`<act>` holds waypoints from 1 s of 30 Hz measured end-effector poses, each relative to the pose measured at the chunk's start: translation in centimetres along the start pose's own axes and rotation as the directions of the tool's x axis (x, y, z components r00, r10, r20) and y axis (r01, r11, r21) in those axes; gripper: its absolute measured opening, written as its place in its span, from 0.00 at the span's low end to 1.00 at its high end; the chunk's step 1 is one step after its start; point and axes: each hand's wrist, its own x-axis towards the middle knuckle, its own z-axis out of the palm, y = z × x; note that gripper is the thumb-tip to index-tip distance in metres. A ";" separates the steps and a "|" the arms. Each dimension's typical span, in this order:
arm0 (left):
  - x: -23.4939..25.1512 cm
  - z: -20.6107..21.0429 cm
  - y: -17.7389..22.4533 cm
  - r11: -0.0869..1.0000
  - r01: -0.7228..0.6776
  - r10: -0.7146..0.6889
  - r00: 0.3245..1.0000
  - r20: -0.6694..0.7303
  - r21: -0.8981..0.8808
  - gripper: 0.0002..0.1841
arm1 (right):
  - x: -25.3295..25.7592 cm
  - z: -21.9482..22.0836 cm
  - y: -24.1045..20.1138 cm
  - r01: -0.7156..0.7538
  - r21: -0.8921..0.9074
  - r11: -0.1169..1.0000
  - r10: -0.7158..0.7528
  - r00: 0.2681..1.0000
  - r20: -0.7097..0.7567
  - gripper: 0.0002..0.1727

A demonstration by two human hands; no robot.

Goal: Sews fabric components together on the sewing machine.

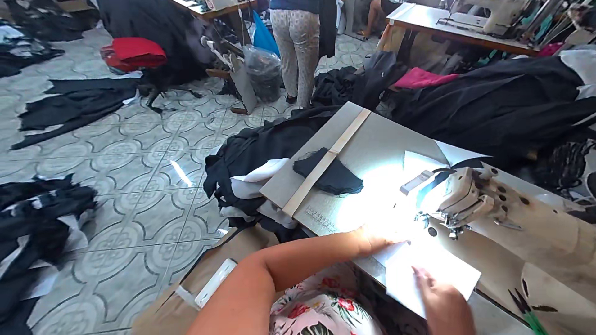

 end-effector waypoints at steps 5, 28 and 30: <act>0.2 0.7 -0.4 0.998 -0.030 0.031 0.999 -0.018 0.053 0.23 | 2.6 1.6 4.6 0.006 -0.035 0.999 -0.013 0.980 -0.199 0.18; 0.5 -1.2 2.2 0.940 0.340 -0.339 0.926 0.168 0.026 0.33 | -0.1 3.3 6.2 -0.221 -0.200 0.955 0.214 0.975 -0.055 0.69; 0.4 -1.6 2.4 0.931 0.366 -0.360 0.913 0.194 0.003 0.28 | 0.5 2.1 4.1 -0.121 -0.189 0.975 0.109 0.991 -0.071 0.67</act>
